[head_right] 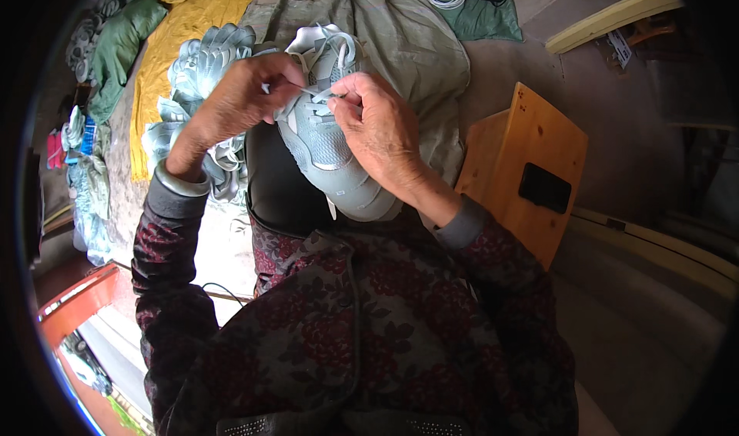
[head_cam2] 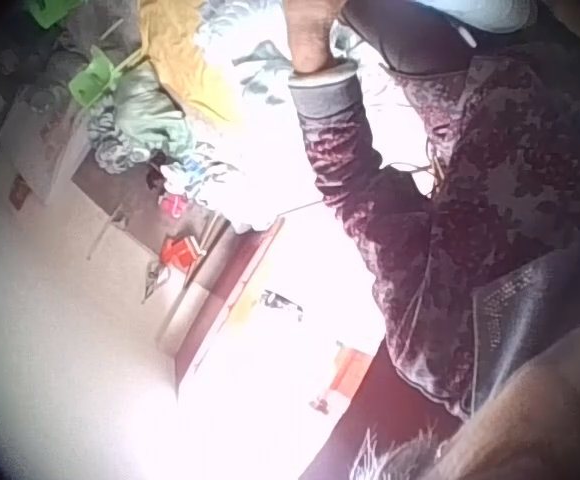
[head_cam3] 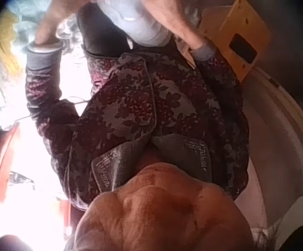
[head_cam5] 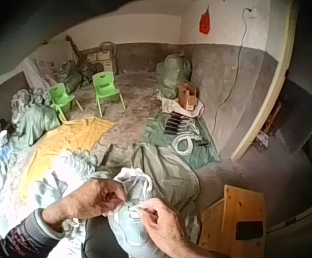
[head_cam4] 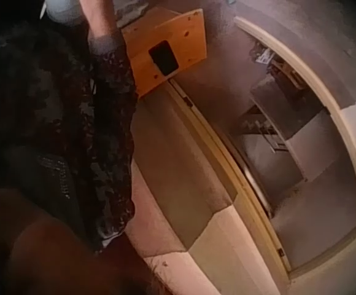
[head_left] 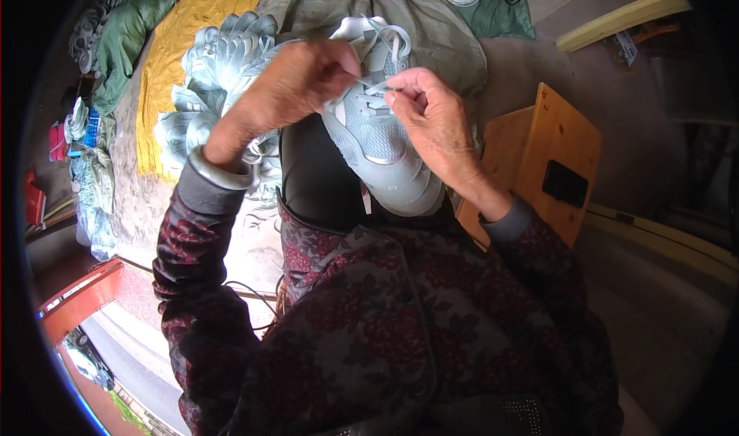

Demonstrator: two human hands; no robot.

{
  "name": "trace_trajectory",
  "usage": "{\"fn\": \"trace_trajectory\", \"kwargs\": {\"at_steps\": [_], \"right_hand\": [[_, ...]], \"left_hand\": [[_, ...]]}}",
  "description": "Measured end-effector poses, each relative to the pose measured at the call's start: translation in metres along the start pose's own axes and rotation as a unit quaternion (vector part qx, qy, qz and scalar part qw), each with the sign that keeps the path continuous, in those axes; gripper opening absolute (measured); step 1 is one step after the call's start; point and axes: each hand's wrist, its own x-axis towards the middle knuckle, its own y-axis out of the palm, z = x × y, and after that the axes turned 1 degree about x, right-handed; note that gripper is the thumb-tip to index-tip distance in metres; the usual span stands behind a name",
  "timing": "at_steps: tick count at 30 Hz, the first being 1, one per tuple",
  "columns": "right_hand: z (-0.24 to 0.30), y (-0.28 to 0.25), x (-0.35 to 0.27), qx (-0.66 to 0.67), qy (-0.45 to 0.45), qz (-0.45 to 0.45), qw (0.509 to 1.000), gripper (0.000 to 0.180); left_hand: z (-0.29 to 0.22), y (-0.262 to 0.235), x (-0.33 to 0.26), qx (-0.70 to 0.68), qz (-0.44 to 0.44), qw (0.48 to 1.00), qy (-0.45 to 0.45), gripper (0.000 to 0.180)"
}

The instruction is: The recorder is lacing a light green sneaker while sitting in a workshop.

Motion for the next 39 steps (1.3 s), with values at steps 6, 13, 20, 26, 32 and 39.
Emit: {"fn": "trace_trajectory", "kwargs": {"at_steps": [6,13,20,26,32,39], "right_hand": [[0.011,-0.032,0.022,-0.062,-0.101,0.041,0.992,0.008],[0.003,-0.043,0.042,-0.074,-0.140,0.076,0.984,0.012],[0.004,-0.040,0.044,-0.047,-0.119,0.105,0.986,0.009],[0.007,-0.040,0.043,-0.033,-0.097,0.133,0.986,0.010],[0.012,-0.046,0.048,-0.081,-0.131,0.180,0.972,0.013],[0.020,-0.047,0.054,-0.109,-0.152,0.238,0.953,0.010]], "left_hand": [[0.061,-0.072,-0.065,-0.093,-0.144,0.982,-0.080,0.008],[0.163,-0.181,-0.241,0.010,-0.368,0.886,-0.281,0.022],[0.220,-0.206,-0.370,-0.038,-0.499,0.802,-0.327,0.031],[0.219,-0.168,-0.328,0.014,-0.430,0.784,-0.447,0.023],[0.153,-0.082,-0.187,0.146,-0.279,0.927,-0.203,0.027],[0.029,0.005,-0.066,0.002,-0.117,0.973,-0.200,0.029]]}}
